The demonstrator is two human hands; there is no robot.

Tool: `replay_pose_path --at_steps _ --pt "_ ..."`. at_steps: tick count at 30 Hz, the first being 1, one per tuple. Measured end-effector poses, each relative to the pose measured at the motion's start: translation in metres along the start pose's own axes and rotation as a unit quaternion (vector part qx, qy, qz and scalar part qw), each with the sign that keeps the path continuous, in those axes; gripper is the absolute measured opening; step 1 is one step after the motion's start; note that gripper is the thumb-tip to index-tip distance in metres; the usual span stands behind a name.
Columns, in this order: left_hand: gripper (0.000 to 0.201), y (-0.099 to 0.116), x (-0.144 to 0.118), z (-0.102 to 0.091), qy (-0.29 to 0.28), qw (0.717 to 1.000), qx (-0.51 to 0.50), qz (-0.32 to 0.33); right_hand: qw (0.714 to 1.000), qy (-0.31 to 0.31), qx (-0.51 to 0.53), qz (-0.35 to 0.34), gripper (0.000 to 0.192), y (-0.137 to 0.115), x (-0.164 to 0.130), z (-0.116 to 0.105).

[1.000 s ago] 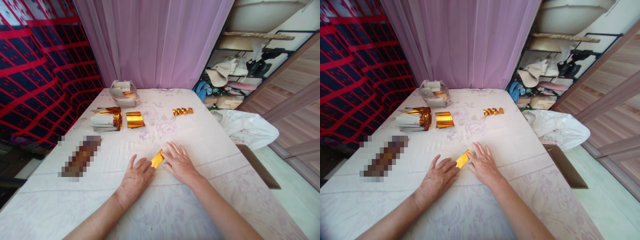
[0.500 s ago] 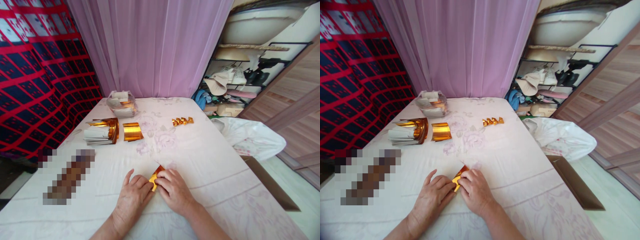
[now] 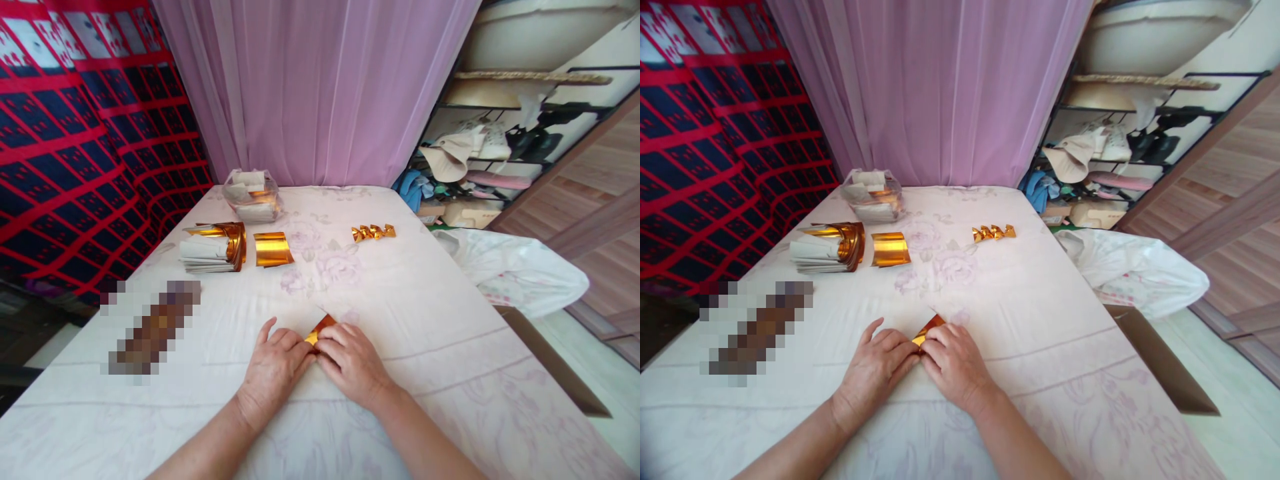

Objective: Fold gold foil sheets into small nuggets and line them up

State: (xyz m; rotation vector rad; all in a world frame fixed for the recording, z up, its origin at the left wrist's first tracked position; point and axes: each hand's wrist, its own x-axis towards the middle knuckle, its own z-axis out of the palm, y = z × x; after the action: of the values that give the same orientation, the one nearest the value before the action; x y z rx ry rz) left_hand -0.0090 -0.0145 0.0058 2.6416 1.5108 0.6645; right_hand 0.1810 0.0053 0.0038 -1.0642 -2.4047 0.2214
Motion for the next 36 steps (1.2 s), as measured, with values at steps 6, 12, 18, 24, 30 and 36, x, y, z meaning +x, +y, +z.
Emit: replay_pose_path --at_steps 6,12,18,24,30,36 --pt "0.011 -0.0039 -0.0013 -0.0040 -0.022 0.999 -0.036 -0.026 1.000 0.010 -0.002 0.006 0.013 -0.0006 0.0004 0.0028" --pt "0.015 -0.0075 -0.0017 -0.0086 -0.014 0.997 -0.066 -0.037 1.000 0.006 0.003 0.020 0.012 -0.0018 0.0002 0.0007" --pt "0.017 -0.0080 0.0008 -0.0066 -0.014 0.994 -0.089 -0.061 0.998 0.021 0.013 0.061 0.015 -0.0028 -0.0009 0.0016" --pt "0.016 -0.0082 -0.0003 -0.0033 -0.022 0.990 -0.103 -0.098 0.994 0.011 -0.003 0.107 0.020 -0.0047 0.0030 0.0053" --pt "0.010 -0.0074 0.0021 -0.0033 -0.026 0.988 -0.101 -0.114 0.991 0.021 -0.045 0.124 0.020 -0.0078 0.0063 0.0074" --pt "0.009 -0.0055 0.0040 -0.0041 -0.033 0.987 -0.096 -0.122 0.989 0.027 -0.054 0.134 0.019 -0.0086 0.0073 0.0078"
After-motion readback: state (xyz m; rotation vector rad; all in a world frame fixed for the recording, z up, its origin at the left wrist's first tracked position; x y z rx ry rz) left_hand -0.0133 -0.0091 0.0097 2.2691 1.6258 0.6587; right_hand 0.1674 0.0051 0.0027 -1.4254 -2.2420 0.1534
